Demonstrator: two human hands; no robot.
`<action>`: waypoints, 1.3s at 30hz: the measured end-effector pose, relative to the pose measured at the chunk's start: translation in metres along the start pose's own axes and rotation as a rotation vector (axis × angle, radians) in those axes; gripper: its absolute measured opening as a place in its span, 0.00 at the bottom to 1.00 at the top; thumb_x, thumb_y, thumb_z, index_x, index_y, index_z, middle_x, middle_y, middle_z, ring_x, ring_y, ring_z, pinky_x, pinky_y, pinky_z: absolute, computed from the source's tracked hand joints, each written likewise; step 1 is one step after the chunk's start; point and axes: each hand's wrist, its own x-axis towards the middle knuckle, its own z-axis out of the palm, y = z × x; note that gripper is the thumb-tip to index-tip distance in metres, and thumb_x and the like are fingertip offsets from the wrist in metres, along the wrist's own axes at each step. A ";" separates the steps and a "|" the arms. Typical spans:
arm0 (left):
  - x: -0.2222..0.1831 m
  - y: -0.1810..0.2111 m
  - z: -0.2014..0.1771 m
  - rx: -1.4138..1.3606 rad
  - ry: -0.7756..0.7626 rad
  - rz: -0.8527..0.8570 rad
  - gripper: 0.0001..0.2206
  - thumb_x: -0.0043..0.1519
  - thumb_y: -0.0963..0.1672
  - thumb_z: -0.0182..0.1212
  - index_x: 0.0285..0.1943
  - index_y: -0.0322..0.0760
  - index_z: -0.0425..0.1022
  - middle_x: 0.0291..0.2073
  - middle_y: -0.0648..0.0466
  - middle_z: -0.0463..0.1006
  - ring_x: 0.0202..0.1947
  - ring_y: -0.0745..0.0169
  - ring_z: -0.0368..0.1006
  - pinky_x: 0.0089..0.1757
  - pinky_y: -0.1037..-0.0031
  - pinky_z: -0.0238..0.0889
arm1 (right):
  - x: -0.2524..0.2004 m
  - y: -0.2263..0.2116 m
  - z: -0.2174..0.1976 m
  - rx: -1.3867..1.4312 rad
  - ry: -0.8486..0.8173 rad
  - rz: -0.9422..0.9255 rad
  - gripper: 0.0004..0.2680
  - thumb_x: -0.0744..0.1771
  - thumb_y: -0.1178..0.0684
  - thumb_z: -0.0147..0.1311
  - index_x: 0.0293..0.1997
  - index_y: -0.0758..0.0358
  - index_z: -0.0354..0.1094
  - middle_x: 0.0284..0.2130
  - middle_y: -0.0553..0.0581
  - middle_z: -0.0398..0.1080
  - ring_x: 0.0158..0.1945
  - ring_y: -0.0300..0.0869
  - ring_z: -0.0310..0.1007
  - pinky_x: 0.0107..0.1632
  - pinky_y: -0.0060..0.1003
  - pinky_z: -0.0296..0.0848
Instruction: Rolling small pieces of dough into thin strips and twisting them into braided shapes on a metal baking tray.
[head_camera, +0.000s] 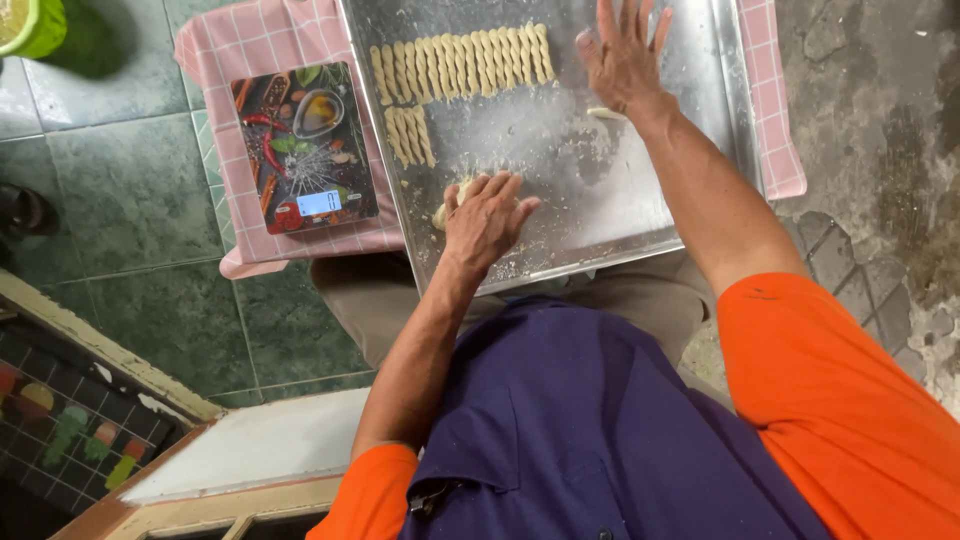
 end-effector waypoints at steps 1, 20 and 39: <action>0.003 0.003 -0.005 -0.044 -0.057 -0.063 0.22 0.70 0.56 0.36 0.53 0.41 0.68 0.52 0.54 0.74 0.55 0.54 0.66 0.55 0.51 0.49 | 0.001 0.002 -0.001 0.037 0.118 -0.062 0.33 0.68 0.23 0.10 0.81 0.47 0.25 0.79 0.66 0.25 0.80 0.57 0.16 0.72 0.64 0.12; 0.033 -0.018 0.025 0.034 -0.248 -0.214 0.28 0.72 0.54 0.34 0.78 0.38 0.53 0.79 0.53 0.47 0.79 0.54 0.37 0.71 0.54 0.30 | -0.067 0.022 0.087 -0.305 0.217 -0.299 0.33 0.72 0.19 0.11 0.83 0.46 0.10 0.75 0.64 0.04 0.81 0.62 0.09 0.75 0.76 0.20; 0.034 -0.022 0.021 0.010 -0.263 -0.180 0.26 0.74 0.52 0.35 0.78 0.36 0.53 0.78 0.50 0.47 0.78 0.48 0.37 0.70 0.50 0.37 | -0.098 0.003 0.078 -0.288 0.136 -0.430 0.33 0.70 0.16 0.08 0.79 0.42 0.05 0.75 0.62 0.05 0.81 0.57 0.08 0.78 0.70 0.19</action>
